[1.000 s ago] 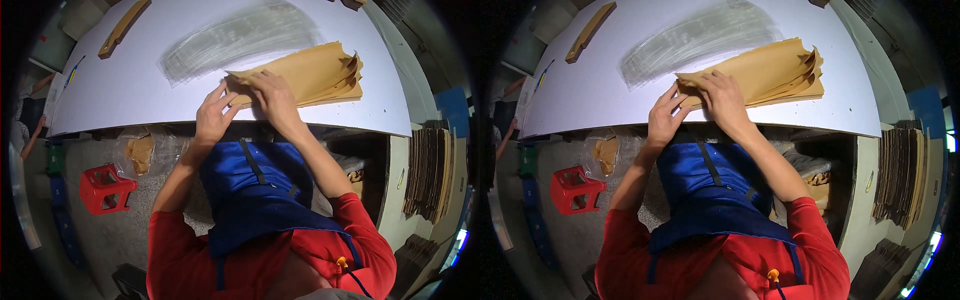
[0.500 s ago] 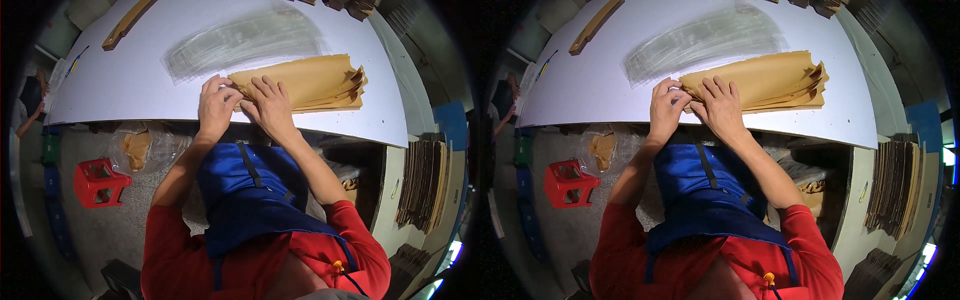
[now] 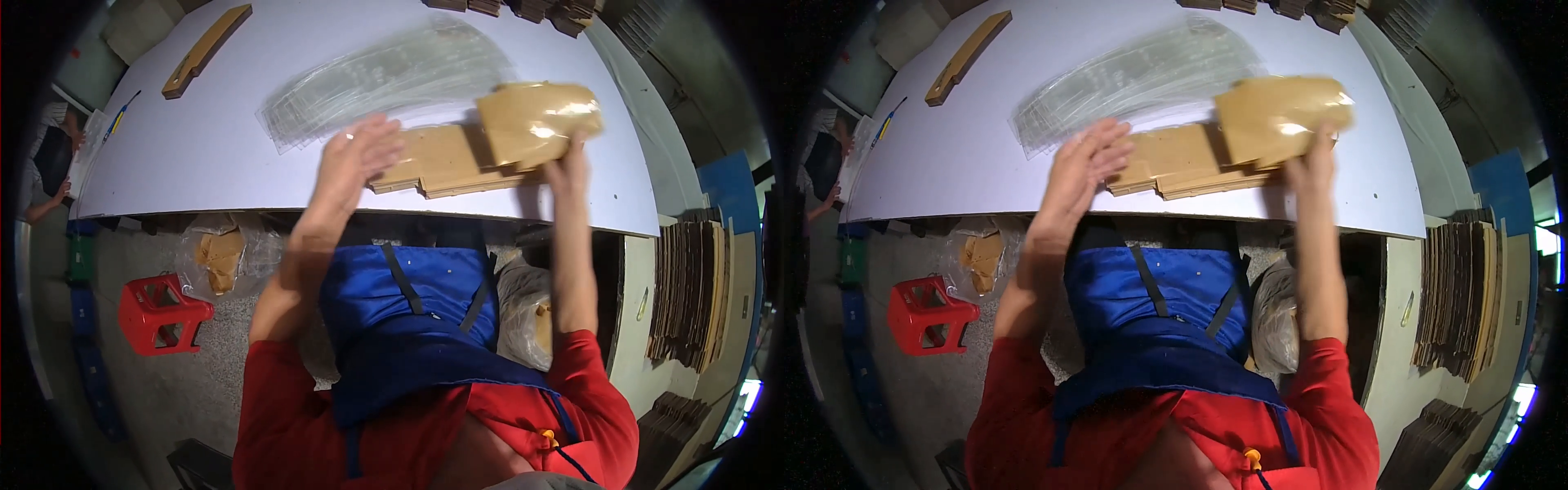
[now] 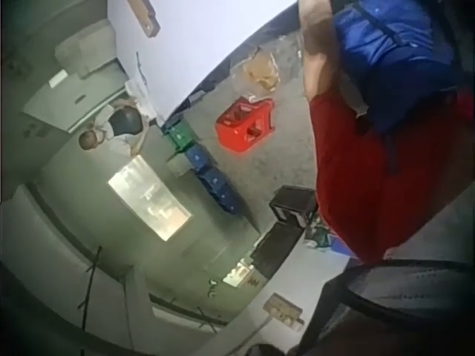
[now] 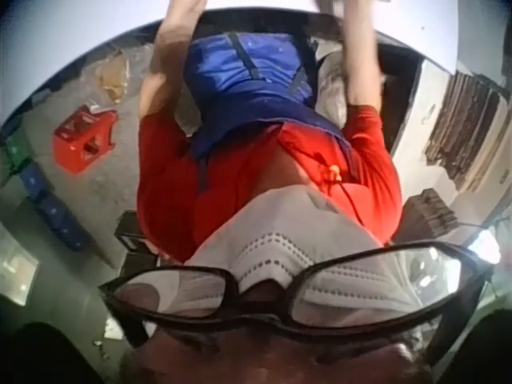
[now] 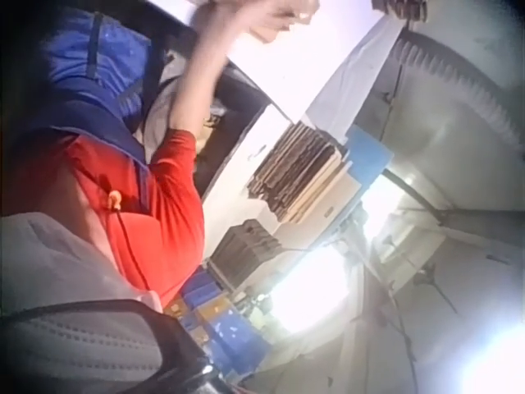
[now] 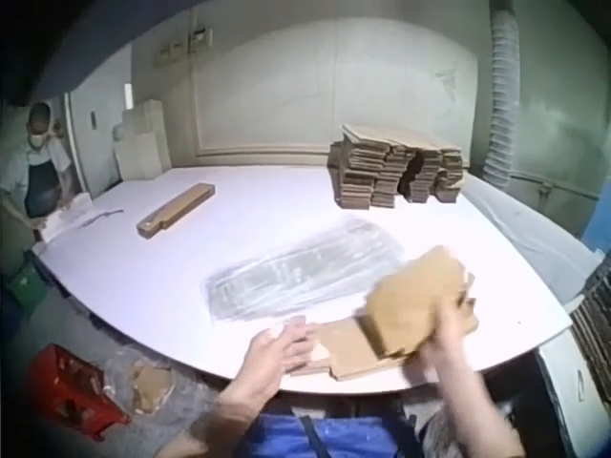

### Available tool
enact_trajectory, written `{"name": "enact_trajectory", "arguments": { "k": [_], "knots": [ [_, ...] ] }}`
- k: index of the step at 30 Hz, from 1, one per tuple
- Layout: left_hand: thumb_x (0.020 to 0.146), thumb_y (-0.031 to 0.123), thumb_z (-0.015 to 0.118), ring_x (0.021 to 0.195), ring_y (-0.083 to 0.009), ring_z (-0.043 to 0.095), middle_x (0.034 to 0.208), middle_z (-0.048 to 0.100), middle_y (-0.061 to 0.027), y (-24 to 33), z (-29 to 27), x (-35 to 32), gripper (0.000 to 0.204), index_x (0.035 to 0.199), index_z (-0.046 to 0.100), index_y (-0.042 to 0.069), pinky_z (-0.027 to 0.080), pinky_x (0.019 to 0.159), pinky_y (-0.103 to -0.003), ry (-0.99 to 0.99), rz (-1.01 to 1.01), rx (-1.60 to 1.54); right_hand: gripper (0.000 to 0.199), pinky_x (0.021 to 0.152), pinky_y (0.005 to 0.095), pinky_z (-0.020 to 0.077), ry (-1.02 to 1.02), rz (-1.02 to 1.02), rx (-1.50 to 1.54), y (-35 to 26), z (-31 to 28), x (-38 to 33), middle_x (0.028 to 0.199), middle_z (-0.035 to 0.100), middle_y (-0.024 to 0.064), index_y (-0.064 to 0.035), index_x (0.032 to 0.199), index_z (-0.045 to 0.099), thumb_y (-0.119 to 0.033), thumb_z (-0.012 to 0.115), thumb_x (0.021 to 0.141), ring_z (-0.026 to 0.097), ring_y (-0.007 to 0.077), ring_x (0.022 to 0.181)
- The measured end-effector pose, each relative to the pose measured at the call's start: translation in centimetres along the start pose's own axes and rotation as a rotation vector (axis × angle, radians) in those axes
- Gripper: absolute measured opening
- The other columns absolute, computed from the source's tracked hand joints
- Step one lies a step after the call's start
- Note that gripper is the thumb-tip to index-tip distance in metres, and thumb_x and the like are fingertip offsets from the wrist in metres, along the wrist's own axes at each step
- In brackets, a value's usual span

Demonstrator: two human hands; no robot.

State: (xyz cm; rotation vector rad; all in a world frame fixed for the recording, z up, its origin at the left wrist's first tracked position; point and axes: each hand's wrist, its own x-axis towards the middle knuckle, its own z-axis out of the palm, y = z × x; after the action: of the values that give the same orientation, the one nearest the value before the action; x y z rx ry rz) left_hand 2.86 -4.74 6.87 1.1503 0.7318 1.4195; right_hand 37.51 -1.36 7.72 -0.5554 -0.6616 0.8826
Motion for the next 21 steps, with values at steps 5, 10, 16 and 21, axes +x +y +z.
{"name": "enact_trajectory", "arguments": {
  "k": [5,10,16,21],
  "knots": [
    [0.106,0.024,0.054,0.102,-0.0201,0.074,0.131,0.070,-0.0166,3.2,-6.3,4.5,0.050,0.146,0.048,-0.006,0.061,0.084,-0.031,0.138,0.154,0.027,0.045,0.098,0.0436,0.0602,0.265,-0.368,-0.117,-14.7,-16.6,14.9,0.132,0.062,0.0238,0.0050,0.140,0.049,-0.029,0.047,0.110,0.068,0.0342,0.113],
    [0.106,0.022,0.056,0.119,-0.0315,0.067,0.136,0.062,-0.0258,3.5,-7.0,7.3,0.051,0.144,0.047,-0.010,0.058,0.096,-0.033,0.326,0.301,0.243,0.058,0.083,0.0356,0.0570,0.496,-0.762,-0.460,-24.2,-14.6,17.0,0.124,0.068,0.0233,0.0109,0.123,0.064,-0.042,0.051,0.105,0.071,0.0311,0.097],
    [0.101,0.022,0.061,0.138,-0.0355,0.050,0.152,0.050,-0.0190,0.0,-4.2,3.5,0.052,0.145,0.050,-0.003,0.045,0.112,-0.044,0.533,0.785,0.898,0.027,0.071,0.0290,0.0510,0.136,-1.331,-1.115,-21.8,-5.9,13.7,0.092,0.076,0.0109,-0.0016,0.110,0.075,-0.011,0.058,0.092,0.063,0.0210,0.076],
    [0.089,0.020,0.077,0.126,-0.0296,0.060,0.140,0.063,-0.0088,-5.2,-5.5,-1.7,0.042,0.129,0.068,0.007,0.050,0.104,-0.037,-0.007,0.641,1.182,0.043,0.069,0.0349,0.0472,-0.440,-1.317,-0.940,-2.8,6.6,0.5,0.097,0.068,0.0058,-0.0038,0.116,0.072,0.012,0.050,0.083,0.057,0.0209,0.075]
  ]
}}
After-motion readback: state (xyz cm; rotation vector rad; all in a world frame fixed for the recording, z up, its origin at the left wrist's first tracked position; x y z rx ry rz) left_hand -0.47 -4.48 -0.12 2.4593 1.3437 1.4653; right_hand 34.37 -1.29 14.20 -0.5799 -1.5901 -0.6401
